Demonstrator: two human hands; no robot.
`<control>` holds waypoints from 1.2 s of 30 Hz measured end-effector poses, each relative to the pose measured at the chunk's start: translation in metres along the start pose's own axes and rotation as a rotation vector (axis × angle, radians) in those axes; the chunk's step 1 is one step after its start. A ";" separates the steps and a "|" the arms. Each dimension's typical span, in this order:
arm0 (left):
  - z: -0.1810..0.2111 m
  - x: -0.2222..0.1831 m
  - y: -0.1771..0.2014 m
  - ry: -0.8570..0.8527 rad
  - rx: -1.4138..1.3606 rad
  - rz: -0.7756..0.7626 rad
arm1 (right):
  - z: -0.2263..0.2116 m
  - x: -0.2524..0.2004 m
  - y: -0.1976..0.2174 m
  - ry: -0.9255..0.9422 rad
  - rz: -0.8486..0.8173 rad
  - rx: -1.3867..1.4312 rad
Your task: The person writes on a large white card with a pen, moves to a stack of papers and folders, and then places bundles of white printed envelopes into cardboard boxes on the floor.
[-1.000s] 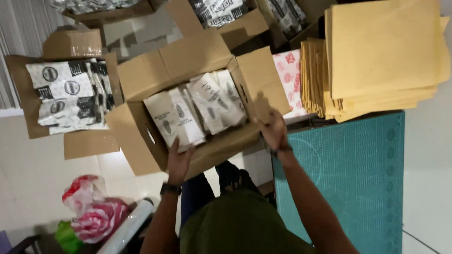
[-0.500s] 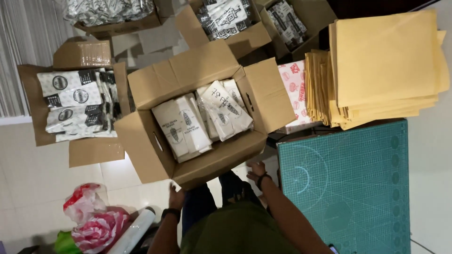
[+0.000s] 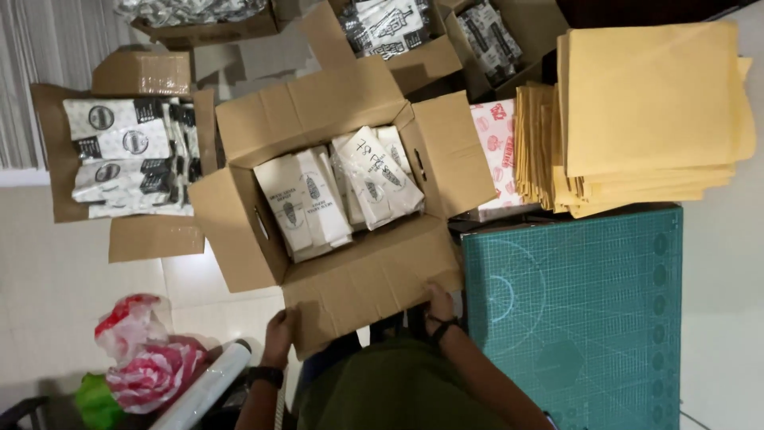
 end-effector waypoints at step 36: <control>0.026 0.080 0.027 -0.697 0.195 0.306 | -0.248 0.143 0.129 -0.901 -0.097 -0.189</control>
Point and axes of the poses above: each hand's wrist, its own x-axis towards the middle knuckle, its own y-axis out of the back of the hand, z = x × y, the point moved 5 cm from there along x, towards the middle knuckle, and after that the axes turned 10 degrees about -x, right-handed, at the moved point
